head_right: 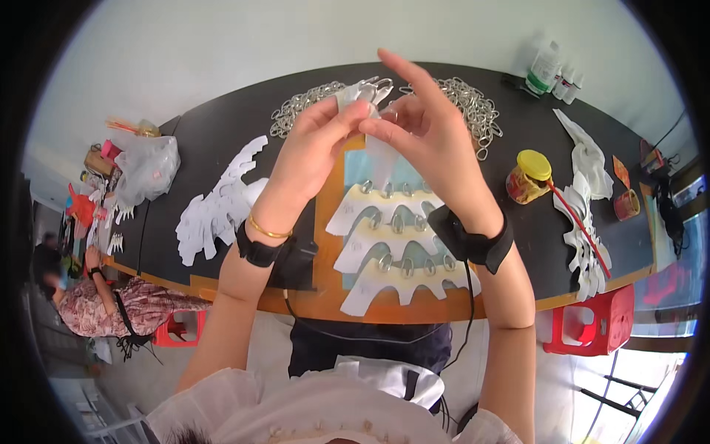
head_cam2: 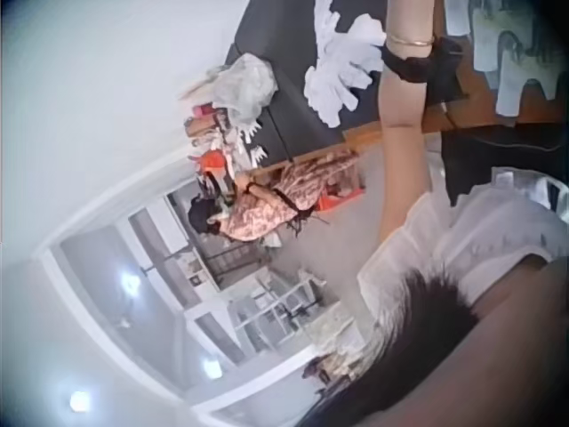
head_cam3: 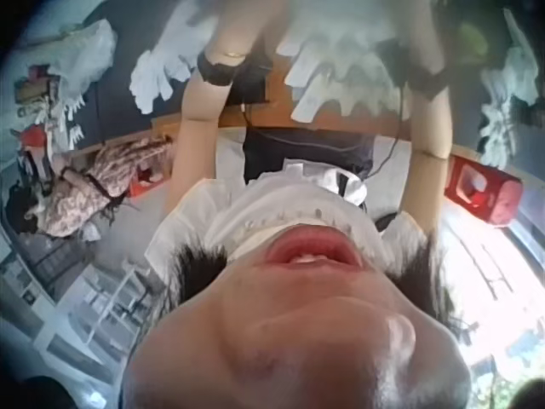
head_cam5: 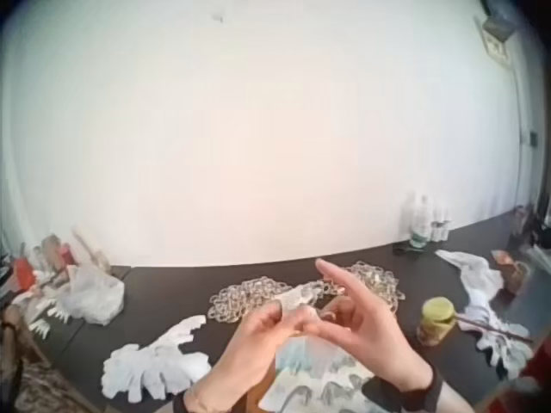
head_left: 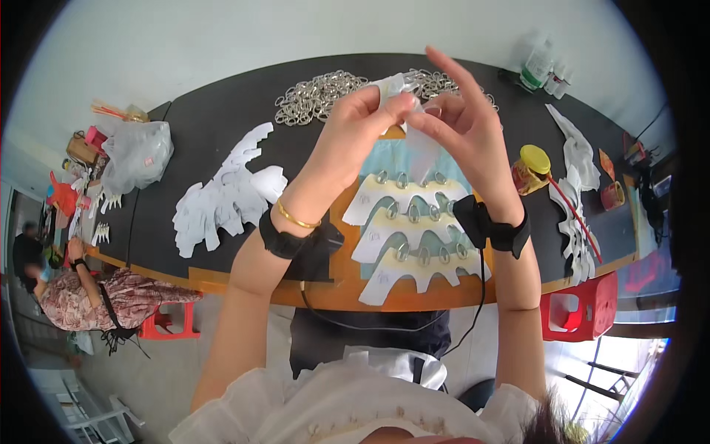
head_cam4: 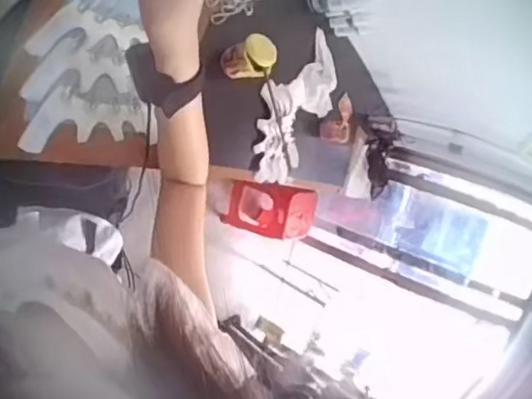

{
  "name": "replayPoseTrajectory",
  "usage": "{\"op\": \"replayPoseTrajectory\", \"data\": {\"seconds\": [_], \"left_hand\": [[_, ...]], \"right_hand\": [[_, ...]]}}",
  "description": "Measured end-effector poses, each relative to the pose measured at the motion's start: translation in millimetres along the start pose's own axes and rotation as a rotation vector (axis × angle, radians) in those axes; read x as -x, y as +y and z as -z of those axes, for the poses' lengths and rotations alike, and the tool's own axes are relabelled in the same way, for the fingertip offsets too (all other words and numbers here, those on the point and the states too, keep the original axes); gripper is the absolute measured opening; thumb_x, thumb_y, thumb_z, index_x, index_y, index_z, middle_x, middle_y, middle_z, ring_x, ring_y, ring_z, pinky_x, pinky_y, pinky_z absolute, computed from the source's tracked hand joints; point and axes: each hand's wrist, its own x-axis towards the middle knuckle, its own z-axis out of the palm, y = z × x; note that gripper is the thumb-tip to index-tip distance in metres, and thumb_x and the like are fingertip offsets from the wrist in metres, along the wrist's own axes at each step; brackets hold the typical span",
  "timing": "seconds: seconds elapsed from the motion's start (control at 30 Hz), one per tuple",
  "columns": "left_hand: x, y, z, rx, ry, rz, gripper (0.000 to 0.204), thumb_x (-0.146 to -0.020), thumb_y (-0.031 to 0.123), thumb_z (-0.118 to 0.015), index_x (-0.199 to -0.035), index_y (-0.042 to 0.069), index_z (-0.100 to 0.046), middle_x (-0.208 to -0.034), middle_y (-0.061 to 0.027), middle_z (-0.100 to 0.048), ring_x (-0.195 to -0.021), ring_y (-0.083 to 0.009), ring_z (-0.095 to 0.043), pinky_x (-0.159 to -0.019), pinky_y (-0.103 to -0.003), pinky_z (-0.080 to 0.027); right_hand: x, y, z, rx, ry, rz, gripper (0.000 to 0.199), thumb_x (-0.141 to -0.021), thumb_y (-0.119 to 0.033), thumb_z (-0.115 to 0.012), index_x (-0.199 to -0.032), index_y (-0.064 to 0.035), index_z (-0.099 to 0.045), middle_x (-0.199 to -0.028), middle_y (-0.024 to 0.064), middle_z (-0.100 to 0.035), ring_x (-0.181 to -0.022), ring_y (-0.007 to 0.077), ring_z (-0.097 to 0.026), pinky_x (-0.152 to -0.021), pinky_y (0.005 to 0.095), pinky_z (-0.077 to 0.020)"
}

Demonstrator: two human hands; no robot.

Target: The person is applying glue or a similar adhesive using a brush to shoe upper components arranged on a board.

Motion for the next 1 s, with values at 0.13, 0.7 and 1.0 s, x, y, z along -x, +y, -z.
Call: {"op": "replayPoseTrajectory", "data": {"seconds": [0.13, 0.7, 1.0], "left_hand": [[1, -1, -10, -0.039, 0.038, -0.091, 0.025, -0.094, 0.02, -0.056, -0.108, 0.0, -0.059, -0.103, -0.0039, -0.062, -0.095, -0.0114, -0.057, -0.088, -0.029, -0.044], [76, 46, -27, -0.187, 0.094, -0.172, 0.018, -0.091, 0.02, -0.063, -0.095, 0.002, -0.061, -0.085, 0.0048, -0.059, -0.075, -0.0009, -0.05, -0.068, -0.018, -0.041], [181, -2, 17, 0.038, 0.306, 0.021, 0.023, -0.094, 0.019, -0.057, -0.108, 0.002, -0.058, -0.096, -0.0015, -0.063, -0.086, -0.0075, -0.059, -0.077, -0.025, -0.048]], "right_hand": [[-3, 6, 0, -0.154, 0.035, 0.026, 0.053, -0.09, -0.016, -0.063, -0.137, -0.0052, -0.041, -0.084, 0.0035, -0.062, -0.079, 0.0069, -0.058, -0.073, 0.0207, -0.0463], [115, -23, 17, -0.171, 0.175, -0.155, 0.034, -0.092, -0.008, -0.055, -0.125, 0.0001, -0.051, -0.087, 0.0031, -0.063, -0.082, 0.0077, -0.057, -0.075, 0.0226, -0.0458], [165, 42, 83, 0.019, 0.4, -0.195, 0.027, -0.089, -0.01, -0.058, -0.114, 0.0004, -0.06, -0.085, 0.0032, -0.064, -0.078, 0.0085, -0.058, -0.07, 0.023, -0.0462]]}}
